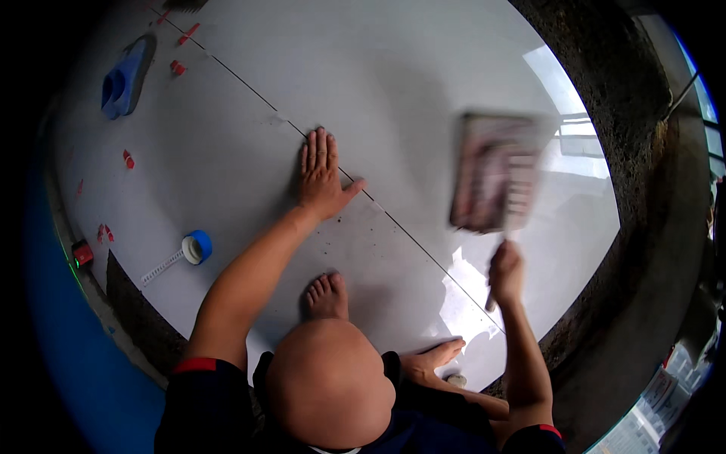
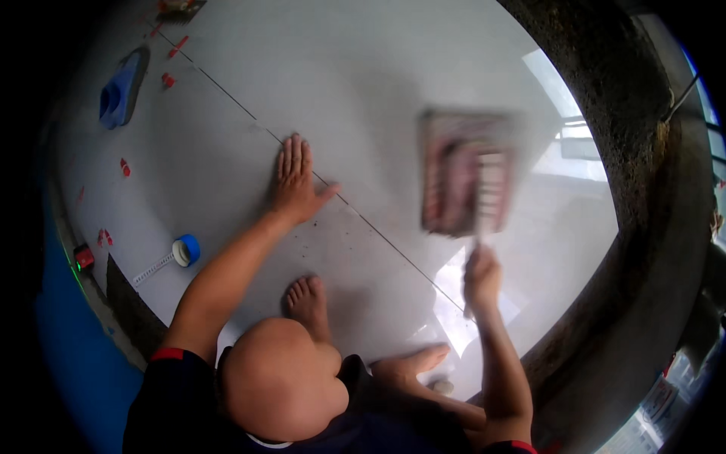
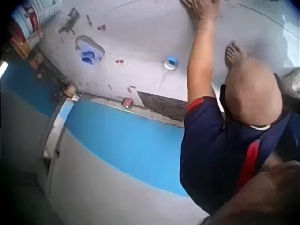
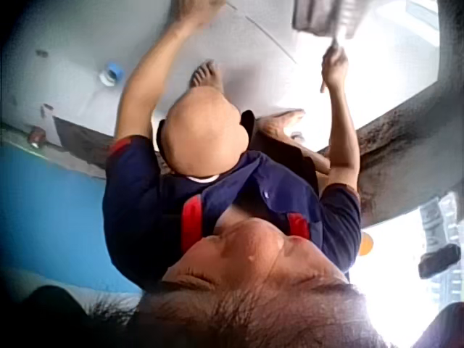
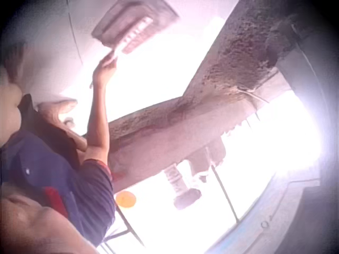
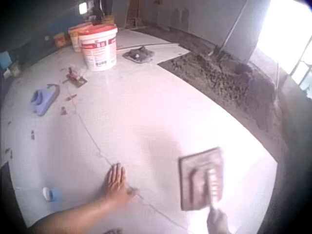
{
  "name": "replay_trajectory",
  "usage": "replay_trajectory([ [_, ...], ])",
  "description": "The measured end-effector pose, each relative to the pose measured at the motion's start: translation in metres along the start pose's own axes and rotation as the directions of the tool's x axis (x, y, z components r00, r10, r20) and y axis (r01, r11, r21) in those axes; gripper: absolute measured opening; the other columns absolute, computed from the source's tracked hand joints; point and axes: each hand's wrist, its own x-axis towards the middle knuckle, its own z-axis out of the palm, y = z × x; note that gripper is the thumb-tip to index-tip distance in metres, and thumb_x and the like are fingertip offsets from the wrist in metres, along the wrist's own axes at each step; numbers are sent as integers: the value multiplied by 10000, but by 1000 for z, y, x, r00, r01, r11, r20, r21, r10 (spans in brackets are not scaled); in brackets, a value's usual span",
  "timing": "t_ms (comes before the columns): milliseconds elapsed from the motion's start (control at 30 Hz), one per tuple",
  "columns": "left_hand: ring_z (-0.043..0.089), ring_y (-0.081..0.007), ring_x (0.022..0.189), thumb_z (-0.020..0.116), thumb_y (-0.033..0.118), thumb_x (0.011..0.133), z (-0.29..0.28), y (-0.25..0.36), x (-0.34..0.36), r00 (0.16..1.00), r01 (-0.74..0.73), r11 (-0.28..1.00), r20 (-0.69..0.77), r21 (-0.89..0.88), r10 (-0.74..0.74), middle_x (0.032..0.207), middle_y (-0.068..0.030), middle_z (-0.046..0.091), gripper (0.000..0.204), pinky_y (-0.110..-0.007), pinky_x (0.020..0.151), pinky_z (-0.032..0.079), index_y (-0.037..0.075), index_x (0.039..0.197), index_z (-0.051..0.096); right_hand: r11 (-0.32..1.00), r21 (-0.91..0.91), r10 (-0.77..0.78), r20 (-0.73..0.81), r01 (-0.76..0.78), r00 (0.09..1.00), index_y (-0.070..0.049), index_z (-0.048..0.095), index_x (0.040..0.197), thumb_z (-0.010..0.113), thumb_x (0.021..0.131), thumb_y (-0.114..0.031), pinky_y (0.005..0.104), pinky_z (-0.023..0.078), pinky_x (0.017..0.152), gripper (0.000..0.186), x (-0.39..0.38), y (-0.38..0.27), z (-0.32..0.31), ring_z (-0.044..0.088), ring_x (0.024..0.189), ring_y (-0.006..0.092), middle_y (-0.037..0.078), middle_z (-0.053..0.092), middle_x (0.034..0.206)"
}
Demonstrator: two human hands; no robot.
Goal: The person positions and aligns large floor tiles onto a prepared mortar bed, using a grout float to press the tiles down and tapping the edges by hand to level them.
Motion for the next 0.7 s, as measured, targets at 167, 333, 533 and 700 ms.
replay_trajectory([
  [167, -73, -389, 1543, 563, 666, 900, -5, -3, 0, 996, 40, 999, 83, 17, -42, 1657, -257, -22, 1140, -500, 1243, -8, -72, 1570, 9, 915, 253, 190, 414, -313, 890, -112, 452, 718, 439, 1009, -636, 289, 318, 379, 600, 28, 53, 8, 367, 409, 85, -38, 421, 558],
  [333, -42, -394, 1544, 616, 624, 892, 2, -12, -1, 999, 42, 998, 31, 43, -44, 1656, -260, 5, 1120, -507, 1242, 28, -65, 1571, 51, 900, 435, -96, 256, -25, 962, -148, 449, 782, 303, 1062, -587, 238, 271, 331, 541, 6, -43, -127, 302, 359, 59, -58, 368, 523],
  [533, -17, -408, 1542, 647, 580, 887, -3, -12, -3, 1000, 19, 1000, 3, -20, -19, 1648, -281, 32, 1101, -515, 1239, 36, -87, 1561, 86, 844, 361, -355, -176, 396, 918, -114, 474, 894, 300, 1034, -634, 266, 330, 365, 566, -6, -9, -53, 401, 415, 92, -12, 409, 553],
  [700, -11, -417, 1539, 704, 518, 862, -24, 34, 18, 940, 195, 967, 250, 162, -232, 1642, -297, 33, 1113, -504, 1242, 19, -117, 1547, 99, 982, -121, 173, 286, -143, 942, -57, 481, 669, 401, 1040, -585, 329, 372, 407, 650, 12, 94, 36, 452, 443, 111, 36, 483, 543],
])
